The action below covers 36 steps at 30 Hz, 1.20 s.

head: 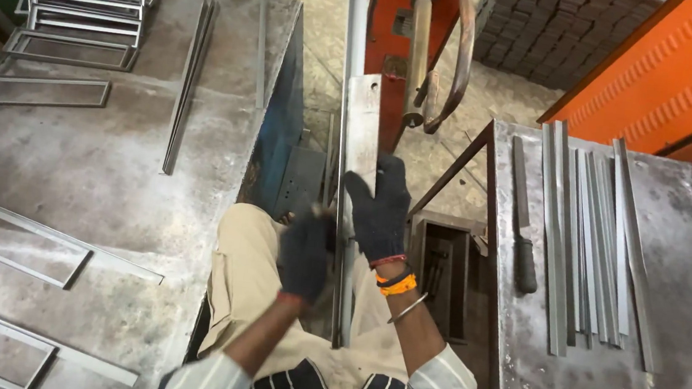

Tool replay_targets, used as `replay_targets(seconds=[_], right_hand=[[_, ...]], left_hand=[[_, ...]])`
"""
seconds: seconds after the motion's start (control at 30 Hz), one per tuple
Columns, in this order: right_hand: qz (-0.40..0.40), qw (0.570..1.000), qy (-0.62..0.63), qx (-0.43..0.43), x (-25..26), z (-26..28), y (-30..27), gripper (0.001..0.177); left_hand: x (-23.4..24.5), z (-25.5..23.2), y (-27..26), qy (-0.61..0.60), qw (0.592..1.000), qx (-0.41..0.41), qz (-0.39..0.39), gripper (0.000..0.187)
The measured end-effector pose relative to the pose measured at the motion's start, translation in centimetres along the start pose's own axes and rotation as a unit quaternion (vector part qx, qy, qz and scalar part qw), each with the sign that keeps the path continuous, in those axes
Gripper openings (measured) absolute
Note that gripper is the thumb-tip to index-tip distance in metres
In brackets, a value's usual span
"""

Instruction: The person assembles rectangular frames from thin metal strips at a workbench, fitting corner joints together by hand and pressing the assembled frames in an orange bench press machine to secure the joints. Finished frames are stacked on the table, and at one point sparks fly as a frame is worked near the machine.

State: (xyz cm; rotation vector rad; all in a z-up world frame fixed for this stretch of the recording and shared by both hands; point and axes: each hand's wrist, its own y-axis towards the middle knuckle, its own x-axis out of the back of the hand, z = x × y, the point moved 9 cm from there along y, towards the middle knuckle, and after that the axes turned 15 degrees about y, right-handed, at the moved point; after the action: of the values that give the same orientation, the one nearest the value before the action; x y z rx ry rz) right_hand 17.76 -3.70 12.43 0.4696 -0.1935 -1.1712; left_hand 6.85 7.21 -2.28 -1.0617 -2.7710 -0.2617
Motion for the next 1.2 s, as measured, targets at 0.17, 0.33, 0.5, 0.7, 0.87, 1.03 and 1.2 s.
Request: replay_targets(seconds=[0.17, 0.33, 0.5, 0.7, 0.87, 1.03, 1.2], right_hand=[[0.041, 0.999, -0.028, -0.014, -1.1, -0.3, -2.8, 0.033], [0.086, 0.992, -0.091, -0.016, -2.3, -2.3, -5.8, 0.030], [0.157, 0.975, 0.106, -0.116, -2.6, -8.0, -9.4, 0.030], [0.187, 0.598, 0.495, -0.603, -9.0, -13.7, -17.9, 0.068], [0.167, 0.625, 0.452, -0.614, -10.2, -13.2, -19.5, 0.076], [0.153, 0.641, 0.411, -0.630, -9.5, -14.3, -20.7, 0.069], [0.123, 0.709, 0.354, -0.598, -7.6, -15.0, -18.9, 0.068]], left_hand=[[-0.4, -0.2, 9.1, -0.134, 0.989, -0.046, 0.029, 0.033], [0.3, 0.8, 10.0, -0.147, 0.986, 0.082, 0.016, 0.043], [2.8, 6.4, 11.1, -0.253, 0.942, 0.219, -0.026, 0.044], [7.1, 11.5, 11.5, -0.150, 0.964, 0.199, -0.091, 0.053], [11.8, 13.8, 8.7, -0.109, 0.960, 0.250, -0.064, 0.055], [26.1, 25.0, 8.3, 0.255, 0.949, 0.097, -0.156, 0.075], [38.3, 27.7, 3.9, 0.658, 0.712, 0.158, -0.187, 0.094]])
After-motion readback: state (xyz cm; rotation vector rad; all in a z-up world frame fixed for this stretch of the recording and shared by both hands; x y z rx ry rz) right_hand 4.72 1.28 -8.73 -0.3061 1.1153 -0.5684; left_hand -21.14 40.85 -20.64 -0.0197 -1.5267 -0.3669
